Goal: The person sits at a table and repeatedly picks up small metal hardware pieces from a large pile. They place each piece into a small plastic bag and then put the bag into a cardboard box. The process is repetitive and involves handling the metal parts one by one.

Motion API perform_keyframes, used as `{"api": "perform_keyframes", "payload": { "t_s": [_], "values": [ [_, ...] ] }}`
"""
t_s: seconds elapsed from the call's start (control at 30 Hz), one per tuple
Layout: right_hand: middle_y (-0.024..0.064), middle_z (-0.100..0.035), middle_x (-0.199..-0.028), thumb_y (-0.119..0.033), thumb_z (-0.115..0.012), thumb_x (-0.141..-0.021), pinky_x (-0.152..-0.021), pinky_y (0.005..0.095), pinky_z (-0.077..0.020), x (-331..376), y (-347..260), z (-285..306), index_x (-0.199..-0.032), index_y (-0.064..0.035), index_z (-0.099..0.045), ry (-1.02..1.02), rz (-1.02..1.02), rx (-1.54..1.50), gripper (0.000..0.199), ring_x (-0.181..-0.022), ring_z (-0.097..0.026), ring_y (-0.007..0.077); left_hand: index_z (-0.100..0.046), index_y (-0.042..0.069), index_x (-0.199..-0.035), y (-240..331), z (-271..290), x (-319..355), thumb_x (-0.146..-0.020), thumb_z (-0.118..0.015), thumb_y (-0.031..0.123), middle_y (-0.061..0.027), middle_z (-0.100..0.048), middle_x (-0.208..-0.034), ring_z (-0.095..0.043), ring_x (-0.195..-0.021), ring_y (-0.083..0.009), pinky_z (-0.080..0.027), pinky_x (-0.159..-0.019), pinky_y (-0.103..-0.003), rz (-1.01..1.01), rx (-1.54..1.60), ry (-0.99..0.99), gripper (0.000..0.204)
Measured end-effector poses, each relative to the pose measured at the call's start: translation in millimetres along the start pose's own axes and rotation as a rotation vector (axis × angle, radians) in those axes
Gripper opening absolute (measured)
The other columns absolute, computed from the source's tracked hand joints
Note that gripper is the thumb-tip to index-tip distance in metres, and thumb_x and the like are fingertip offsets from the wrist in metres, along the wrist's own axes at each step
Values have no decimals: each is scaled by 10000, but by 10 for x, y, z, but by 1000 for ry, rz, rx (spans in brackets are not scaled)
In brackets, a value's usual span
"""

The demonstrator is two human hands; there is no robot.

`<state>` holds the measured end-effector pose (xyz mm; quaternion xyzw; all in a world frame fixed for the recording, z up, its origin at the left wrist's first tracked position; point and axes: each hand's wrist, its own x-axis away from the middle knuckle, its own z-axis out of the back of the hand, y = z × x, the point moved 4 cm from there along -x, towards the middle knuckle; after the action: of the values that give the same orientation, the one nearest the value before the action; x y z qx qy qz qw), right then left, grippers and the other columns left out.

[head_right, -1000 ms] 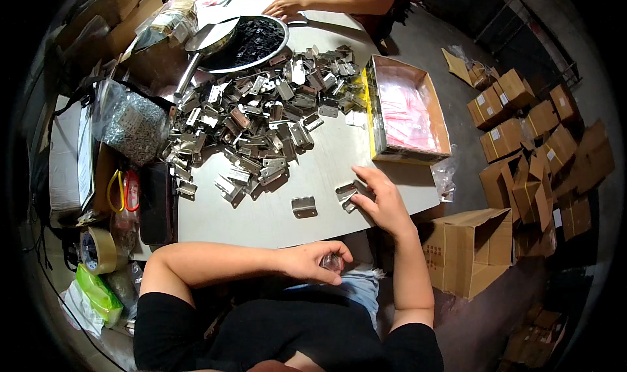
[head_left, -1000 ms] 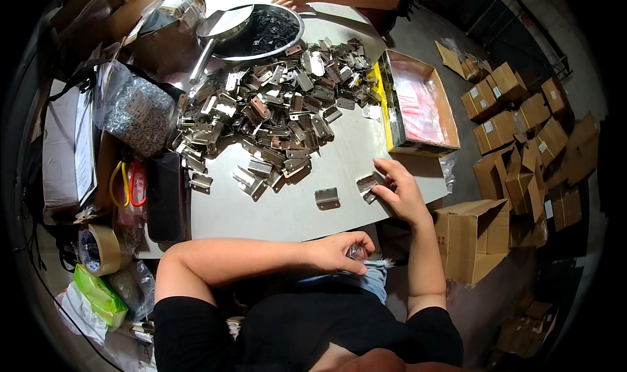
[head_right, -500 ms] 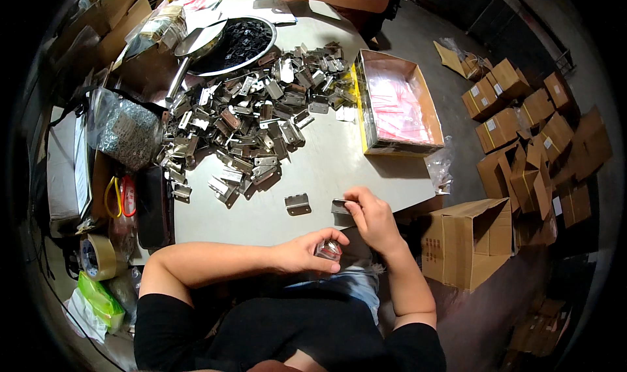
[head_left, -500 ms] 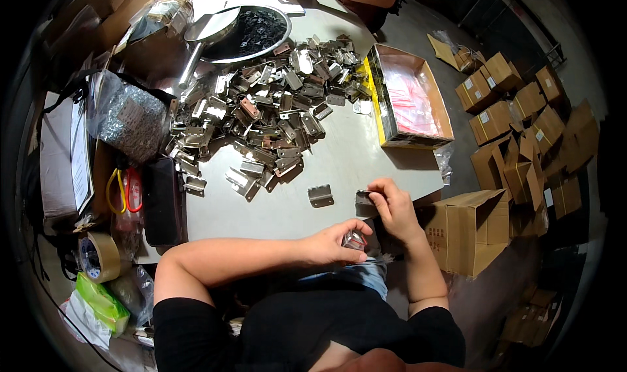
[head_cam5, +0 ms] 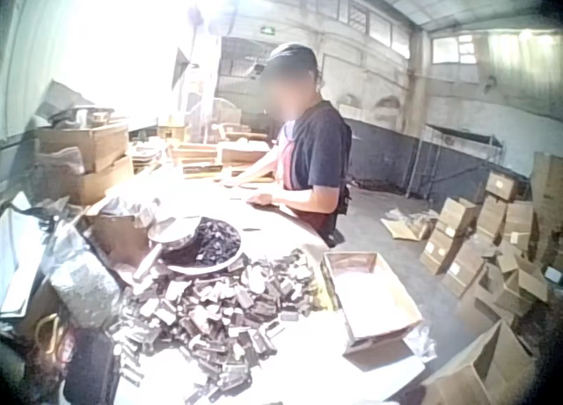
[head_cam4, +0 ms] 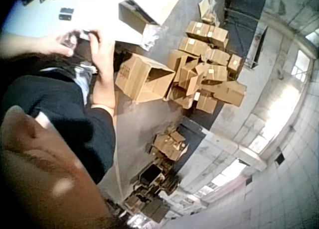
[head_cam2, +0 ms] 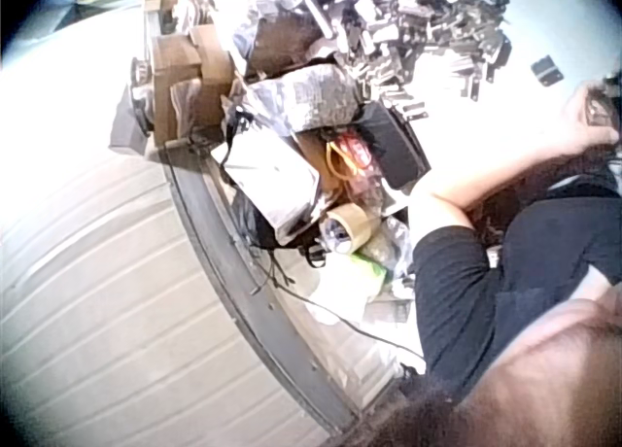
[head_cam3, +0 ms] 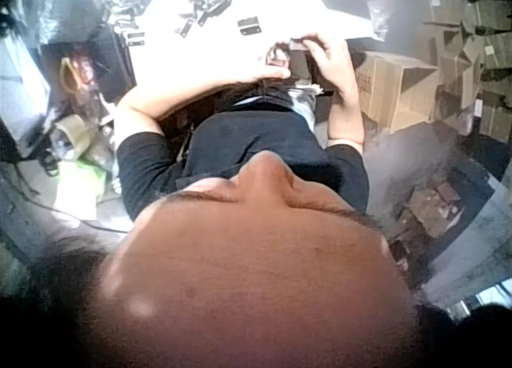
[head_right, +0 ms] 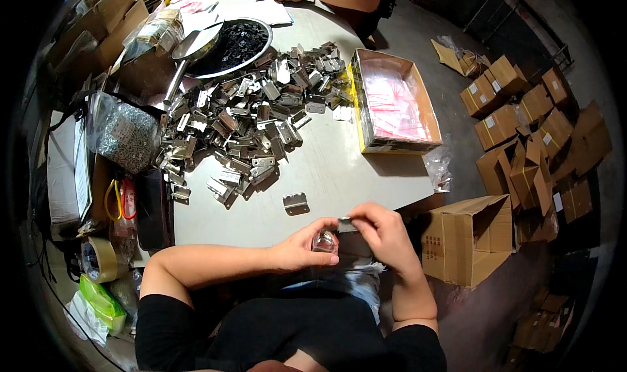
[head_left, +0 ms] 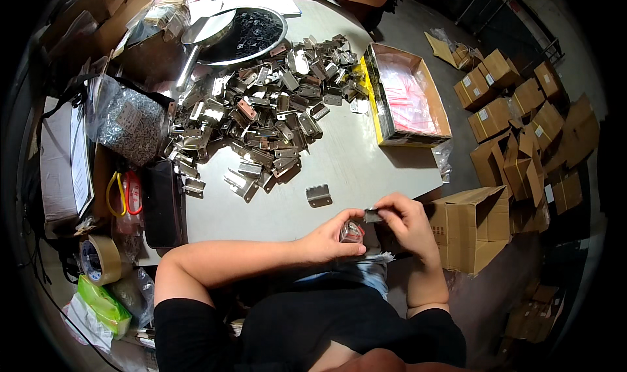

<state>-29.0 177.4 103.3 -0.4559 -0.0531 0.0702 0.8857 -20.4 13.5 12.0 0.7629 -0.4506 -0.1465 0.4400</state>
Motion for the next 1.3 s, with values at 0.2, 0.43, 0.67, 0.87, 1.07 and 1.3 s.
{"api": "perform_keyframes", "payload": {
  "t_s": [0.2, 0.43, 0.67, 0.87, 1.07, 1.3],
  "values": [
    [129, -654, -922, 2, -678, -808, -727, 335, -527, -30, -301, -188, -979, -12, -683, -385, 286, 4, 172, -826, -651, 266, -321, 23, -1419, -4, 2, -32, -848, -742, 69, -47, -511, -1193, -511, -1102, -122, -442, -963, -282, -85, -124, -76, 711],
    [120, -684, -862, -65, -695, -822, -777, 341, -519, -56, -275, -206, -931, -6, -677, -364, 228, -9, 125, -826, -657, 272, -324, 27, -1403, 107, -35, -18, -868, -734, 119, -47, -489, -1210, -473, -1150, -124, -406, -989, -278, -101, -123, -97, 680],
    [126, -554, -1211, -69, -730, -785, -905, 389, -468, -2, -416, -96, -946, -60, -686, -344, 477, 76, 167, -1047, -539, 313, -291, 70, -1417, 167, -10, 10, -805, -811, 303, -55, -445, -1211, -442, -1133, -140, -376, -998, -294, -161, 90, -93, 836],
    [127, -513, -1213, -21, -729, -757, -939, 399, -442, -48, -460, -35, -874, -54, -633, -145, 515, 193, 155, -1110, -511, 332, -359, 38, -1376, 401, 55, -8, -800, -772, 119, -133, -583, -1097, -589, -1025, -199, -481, -893, -319, -448, -541, 232, 713],
    [157, -552, -1190, -36, -730, -768, -894, 405, -482, -157, -486, -68, -904, -32, -620, -63, 555, 260, 176, -1042, -578, 332, -433, 5, -1283, 446, 143, -23, -846, -715, 86, -159, -616, -1156, -618, -1069, -235, -484, -915, -338, -587, -730, 340, 526],
    [110, -660, -923, -40, -742, -768, -781, 353, -512, -252, -259, -57, -882, -22, -654, -61, 529, 203, 146, -877, -634, 276, -504, -14, -1136, 347, 158, 24, -918, -620, 60, -173, -632, -1134, -630, -1057, -253, -481, -916, -340, -592, -513, 386, 258]
  ]
}}
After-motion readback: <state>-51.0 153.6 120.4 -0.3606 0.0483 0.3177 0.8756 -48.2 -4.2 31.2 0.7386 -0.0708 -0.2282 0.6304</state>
